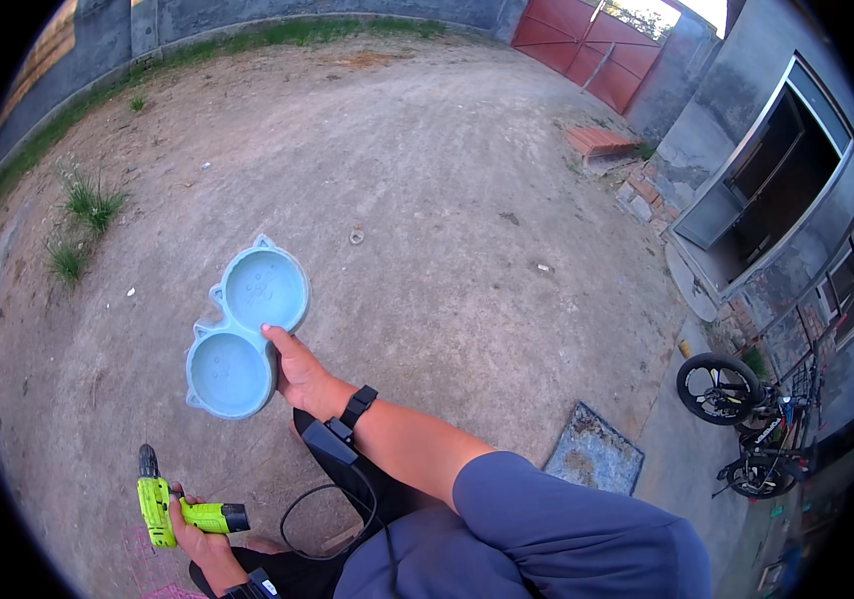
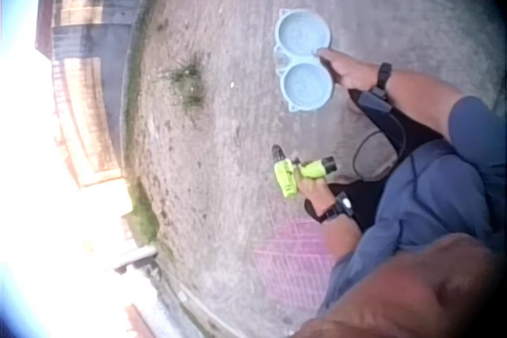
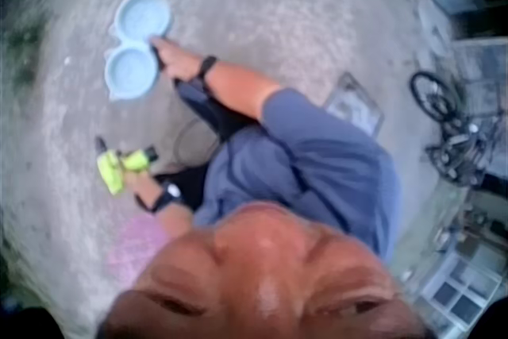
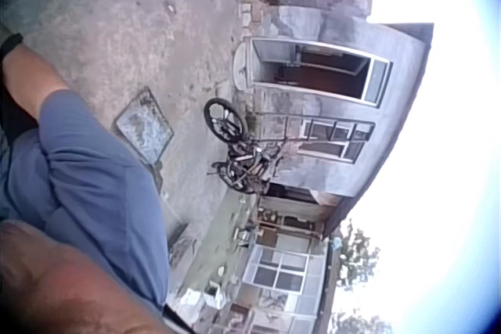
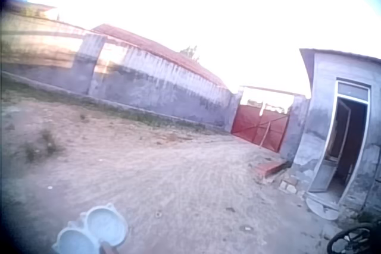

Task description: The person prepares a drill by tightening the bit and then drills holes into a blue plastic pet feeder while sitting in an outdoor yard.

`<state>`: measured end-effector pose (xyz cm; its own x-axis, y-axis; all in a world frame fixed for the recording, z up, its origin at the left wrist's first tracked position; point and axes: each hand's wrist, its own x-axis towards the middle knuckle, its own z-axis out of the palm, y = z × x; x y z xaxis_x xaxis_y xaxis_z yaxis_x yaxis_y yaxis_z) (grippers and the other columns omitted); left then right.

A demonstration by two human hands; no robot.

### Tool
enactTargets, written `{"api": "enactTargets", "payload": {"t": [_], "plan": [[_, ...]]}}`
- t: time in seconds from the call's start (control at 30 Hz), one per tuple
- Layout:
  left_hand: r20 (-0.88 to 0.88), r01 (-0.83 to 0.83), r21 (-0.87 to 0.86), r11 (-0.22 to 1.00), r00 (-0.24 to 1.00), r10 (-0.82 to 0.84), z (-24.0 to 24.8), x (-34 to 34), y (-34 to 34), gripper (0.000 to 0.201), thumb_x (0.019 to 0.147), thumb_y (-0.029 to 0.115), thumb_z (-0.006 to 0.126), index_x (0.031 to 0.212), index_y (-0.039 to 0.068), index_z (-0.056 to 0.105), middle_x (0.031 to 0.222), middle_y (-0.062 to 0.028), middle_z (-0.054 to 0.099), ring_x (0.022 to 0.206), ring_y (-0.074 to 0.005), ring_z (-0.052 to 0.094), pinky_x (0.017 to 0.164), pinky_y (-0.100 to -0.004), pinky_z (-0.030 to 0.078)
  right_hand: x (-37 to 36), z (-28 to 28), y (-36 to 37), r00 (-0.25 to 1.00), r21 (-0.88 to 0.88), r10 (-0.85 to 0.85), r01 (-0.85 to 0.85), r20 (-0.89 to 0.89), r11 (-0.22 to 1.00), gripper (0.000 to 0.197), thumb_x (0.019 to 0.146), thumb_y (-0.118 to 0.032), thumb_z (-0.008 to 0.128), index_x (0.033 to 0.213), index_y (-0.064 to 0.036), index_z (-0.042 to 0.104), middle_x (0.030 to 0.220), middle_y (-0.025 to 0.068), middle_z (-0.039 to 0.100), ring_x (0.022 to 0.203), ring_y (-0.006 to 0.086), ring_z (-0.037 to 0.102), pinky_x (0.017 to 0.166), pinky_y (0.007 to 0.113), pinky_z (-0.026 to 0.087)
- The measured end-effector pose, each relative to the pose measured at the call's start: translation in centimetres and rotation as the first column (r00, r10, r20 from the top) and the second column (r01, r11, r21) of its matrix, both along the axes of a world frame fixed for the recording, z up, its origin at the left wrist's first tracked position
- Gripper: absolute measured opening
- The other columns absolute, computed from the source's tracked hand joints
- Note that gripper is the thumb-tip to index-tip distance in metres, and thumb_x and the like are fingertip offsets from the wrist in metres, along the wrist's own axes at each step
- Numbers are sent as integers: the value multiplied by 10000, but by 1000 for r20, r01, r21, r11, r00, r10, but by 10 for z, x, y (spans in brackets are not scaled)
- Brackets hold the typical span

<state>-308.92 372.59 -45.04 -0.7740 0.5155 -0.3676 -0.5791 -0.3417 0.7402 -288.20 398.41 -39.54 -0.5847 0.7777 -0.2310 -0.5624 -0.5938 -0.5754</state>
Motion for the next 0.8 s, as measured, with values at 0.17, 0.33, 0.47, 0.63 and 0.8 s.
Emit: {"api": "enactTargets", "payload": {"t": [0.17, 0.33, 0.47, 0.63, 0.8], "plan": [[19, -3, -4, 1000, 1000, 3, -2, 0, 2, 283, 917, 126, 578, 1192, 71, 539, 1019, -48, 664, 702, -95, 583, 659, -254, 500, 2, 0, 0, 1000, 4, -12, 12, 8, 1000, 745, 865, -420, 626, 1433, -60, 308, 1444, 123, 387, 1327, 266, 378, 1102, 425, 297], [5, -1, 11, 1000, 1000, 1, 2, 2, 0, 287, 915, 121, 583, 1194, 69, 540, 1015, -51, 665, 701, -97, 587, 648, -247, 504, 0, 2, -1, 1000, 10, 1, -1, 6, 1000, 766, 865, -424, 623, 1446, -60, 282, 1455, 125, 370, 1336, 266, 367, 1106, 423, 294], [0, 3, 20, 1000, 1000, -3, -7, -3, -1, 292, 913, 117, 585, 1198, 70, 541, 1016, -54, 665, 696, -97, 588, 639, -242, 506, 1, 1, 0, 1000, 9, 7, -7, 10, 1000, 780, 867, -430, 619, 1454, -61, 261, 1463, 124, 356, 1341, 266, 361, 1111, 422, 289], [2, -3, 7, 1000, 1000, 3, 3, 3, 1, 297, 915, 117, 582, 1205, 69, 536, 1023, -56, 664, 693, -96, 586, 639, -243, 504, 2, 2, -1, 1000, 16, 7, -7, 21, 1000, 780, 869, -432, 616, 1455, -60, 259, 1463, 124, 357, 1343, 266, 357, 1111, 422, 288], [1, -2, 5, 1000, 1000, 2, 3, 4, 1, 304, 920, 127, 576, 1214, 66, 529, 1031, -56, 662, 695, -96, 582, 649, -247, 499, 1, 2, -1, 1000, 12, 7, -8, 30, 1000, 779, 870, -430, 613, 1454, -56, 258, 1460, 125, 358, 1345, 268, 351, 1116, 423, 277]]}}
